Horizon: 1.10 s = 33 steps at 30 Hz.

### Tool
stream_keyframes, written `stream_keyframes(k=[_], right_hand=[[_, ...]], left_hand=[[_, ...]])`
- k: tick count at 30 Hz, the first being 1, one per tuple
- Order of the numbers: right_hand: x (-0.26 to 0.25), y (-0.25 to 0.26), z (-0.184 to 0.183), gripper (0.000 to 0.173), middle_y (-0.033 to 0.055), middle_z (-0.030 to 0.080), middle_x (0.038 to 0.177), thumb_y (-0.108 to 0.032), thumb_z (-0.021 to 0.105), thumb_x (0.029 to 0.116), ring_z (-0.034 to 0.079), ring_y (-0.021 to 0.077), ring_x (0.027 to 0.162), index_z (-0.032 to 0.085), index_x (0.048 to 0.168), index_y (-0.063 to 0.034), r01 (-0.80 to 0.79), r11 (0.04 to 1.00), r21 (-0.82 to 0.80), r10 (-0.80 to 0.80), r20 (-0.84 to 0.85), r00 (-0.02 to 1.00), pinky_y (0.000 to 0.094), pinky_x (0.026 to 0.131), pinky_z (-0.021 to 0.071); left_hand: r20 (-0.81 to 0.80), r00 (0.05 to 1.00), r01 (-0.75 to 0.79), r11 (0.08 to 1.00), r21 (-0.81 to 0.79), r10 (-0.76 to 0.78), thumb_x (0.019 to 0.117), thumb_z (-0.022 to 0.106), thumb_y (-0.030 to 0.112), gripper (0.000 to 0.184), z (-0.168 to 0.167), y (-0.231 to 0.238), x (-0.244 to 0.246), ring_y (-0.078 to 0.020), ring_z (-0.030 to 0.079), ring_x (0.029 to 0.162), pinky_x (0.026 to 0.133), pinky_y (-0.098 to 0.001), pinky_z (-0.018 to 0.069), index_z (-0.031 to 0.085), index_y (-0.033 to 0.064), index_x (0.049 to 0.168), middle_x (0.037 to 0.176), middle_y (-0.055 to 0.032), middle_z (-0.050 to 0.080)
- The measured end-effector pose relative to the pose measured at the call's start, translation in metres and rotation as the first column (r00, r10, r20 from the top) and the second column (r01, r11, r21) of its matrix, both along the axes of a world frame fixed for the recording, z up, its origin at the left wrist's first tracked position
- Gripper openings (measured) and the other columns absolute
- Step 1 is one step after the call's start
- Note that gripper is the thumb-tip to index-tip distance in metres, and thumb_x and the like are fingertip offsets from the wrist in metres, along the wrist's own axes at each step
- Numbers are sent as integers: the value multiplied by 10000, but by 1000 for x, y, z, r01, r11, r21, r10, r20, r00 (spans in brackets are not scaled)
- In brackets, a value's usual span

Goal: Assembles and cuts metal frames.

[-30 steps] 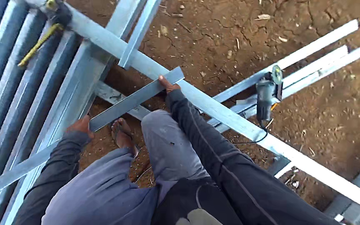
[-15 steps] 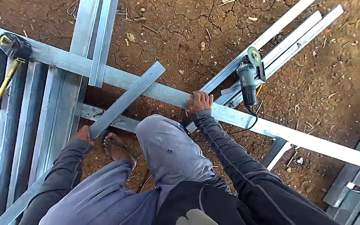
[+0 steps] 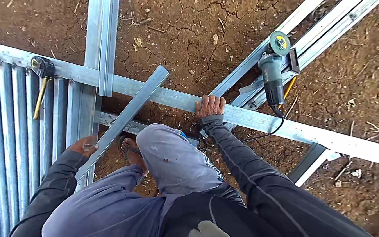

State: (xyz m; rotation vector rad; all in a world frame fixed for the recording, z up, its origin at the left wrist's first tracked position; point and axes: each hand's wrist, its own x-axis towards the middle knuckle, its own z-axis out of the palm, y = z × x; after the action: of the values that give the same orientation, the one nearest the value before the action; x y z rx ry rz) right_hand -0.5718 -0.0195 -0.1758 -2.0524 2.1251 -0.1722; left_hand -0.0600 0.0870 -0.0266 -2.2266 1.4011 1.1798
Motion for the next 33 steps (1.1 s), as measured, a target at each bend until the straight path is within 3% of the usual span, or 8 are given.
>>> stream_keyframes(k=[5,9,14,16,19,21,25,33], right_hand=[[-1,-1,5,611,214,655,1274,-521,306,1052,564,425,1287,632,1287,-61,-4,999,33,3,25,1000,673,1166,280],[0,-1,5,621,221,644,1292,-528,295,1053,557,429,1295,623,1296,-59,-7,998,60,5,32,999,674,1171,271],[0,-1,8,609,223,654,1261,-516,297,1050,571,434,1265,627,1277,-56,-4,1000,28,4,16,1000,665,1164,292],[1,-1,7,592,219,655,1257,-504,302,1048,575,428,1262,627,1269,-61,1,1000,24,-1,6,1000,658,1163,296],[3,-1,7,581,196,660,1270,-494,297,1049,576,405,1270,633,1278,-79,10,1000,15,-10,-36,999,635,1168,300],[3,0,8,580,182,673,1260,-490,294,1047,590,391,1254,643,1279,-89,11,1000,3,-10,-61,998,612,1161,318],[4,0,3,582,163,674,1261,-497,280,1049,598,372,1237,641,1288,-108,3,1000,-14,-5,-115,993,586,1157,333],[2,-8,11,644,191,592,1423,-551,275,1045,514,414,1353,575,1411,-115,-7,982,188,26,-96,995,626,1173,276]], left_hand=[[25,993,-116,992,-45,118,1030,633,163,515,41,19,1,-391,633,1243,1094,-556,469,481,16,1499,1346,-272,634],[35,995,-93,995,-45,95,1048,609,159,476,36,4,-25,-384,623,1265,1114,-549,455,495,-3,1480,1349,-263,639],[-40,993,101,982,-161,-108,1053,608,287,524,-38,-30,-38,-383,618,1271,1109,-574,464,488,26,1492,1348,-257,631],[9,983,177,950,-258,-181,986,705,365,677,-62,-36,-37,-452,595,1260,1071,-638,466,453,39,1522,1358,-300,596],[129,961,273,921,-278,-246,862,815,488,941,-85,-36,-45,-500,556,1298,1019,-710,467,352,108,1588,1524,-292,457],[180,950,298,907,-297,-253,801,863,492,1000,-103,-30,-50,-495,617,1212,948,-711,503,359,111,1576,1464,-286,524],[235,954,264,887,-380,-184,838,798,372,788,-121,-22,-50,-493,677,1117,849,-710,534,474,103,1505,1350,-273,628],[131,975,213,922,-323,-179,851,774,347,750,-117,-27,-43,-474,666,1163,900,-685,528,500,71,1493,1360,-273,625]])
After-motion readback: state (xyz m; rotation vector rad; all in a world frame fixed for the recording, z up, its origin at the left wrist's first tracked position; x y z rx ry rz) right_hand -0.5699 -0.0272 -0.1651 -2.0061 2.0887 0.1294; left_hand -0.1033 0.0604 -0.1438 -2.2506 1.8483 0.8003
